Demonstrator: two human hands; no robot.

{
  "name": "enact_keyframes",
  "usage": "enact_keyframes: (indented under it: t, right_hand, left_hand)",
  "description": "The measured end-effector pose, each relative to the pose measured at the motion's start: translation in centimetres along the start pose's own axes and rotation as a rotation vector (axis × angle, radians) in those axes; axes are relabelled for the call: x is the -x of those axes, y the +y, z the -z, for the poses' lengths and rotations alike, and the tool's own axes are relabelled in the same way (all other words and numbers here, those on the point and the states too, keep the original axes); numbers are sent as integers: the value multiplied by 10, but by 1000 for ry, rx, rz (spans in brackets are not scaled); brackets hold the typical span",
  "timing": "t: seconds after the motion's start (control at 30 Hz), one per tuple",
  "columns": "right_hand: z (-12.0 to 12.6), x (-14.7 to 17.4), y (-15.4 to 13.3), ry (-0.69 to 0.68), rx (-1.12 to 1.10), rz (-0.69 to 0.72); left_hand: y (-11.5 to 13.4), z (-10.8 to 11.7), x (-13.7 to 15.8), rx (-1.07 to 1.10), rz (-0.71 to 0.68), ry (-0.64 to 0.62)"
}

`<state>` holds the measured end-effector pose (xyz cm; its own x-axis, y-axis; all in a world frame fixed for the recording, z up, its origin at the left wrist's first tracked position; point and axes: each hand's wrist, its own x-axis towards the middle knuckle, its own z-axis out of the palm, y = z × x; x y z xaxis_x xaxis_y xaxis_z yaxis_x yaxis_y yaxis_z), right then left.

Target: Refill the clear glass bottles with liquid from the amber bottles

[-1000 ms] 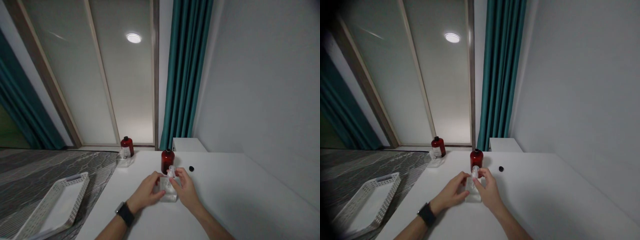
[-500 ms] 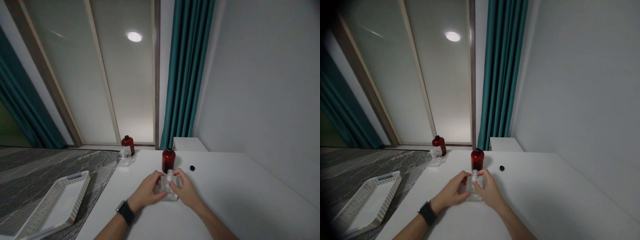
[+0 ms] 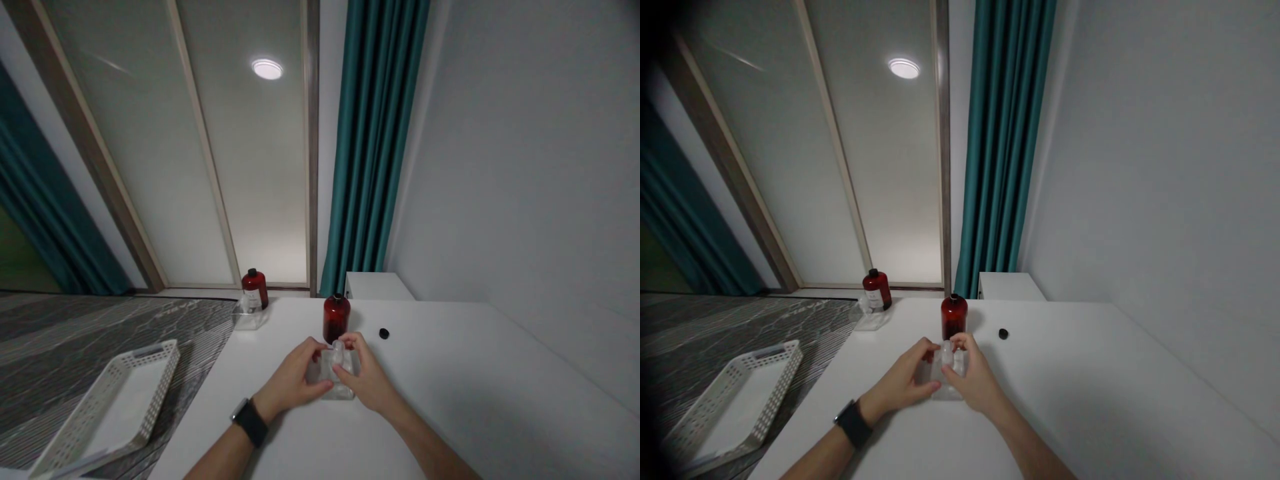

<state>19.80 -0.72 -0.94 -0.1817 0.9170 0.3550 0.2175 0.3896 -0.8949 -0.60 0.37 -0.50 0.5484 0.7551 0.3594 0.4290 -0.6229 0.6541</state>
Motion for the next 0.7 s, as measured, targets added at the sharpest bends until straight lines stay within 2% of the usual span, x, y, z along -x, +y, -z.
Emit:
enact_keyframes:
  t: [0.27,0.47,0.7]
  right_hand:
    - [0,0,2,-43,-62,26]
    - [2,0,6,-19,-56,21]
    - [2,-1,7,-97,-156,8]
  left_hand:
    - [4,1,-1,15,34,-8]
    - [3,2,0,5,26,-7]
    - [3,1,0,13,30,-8]
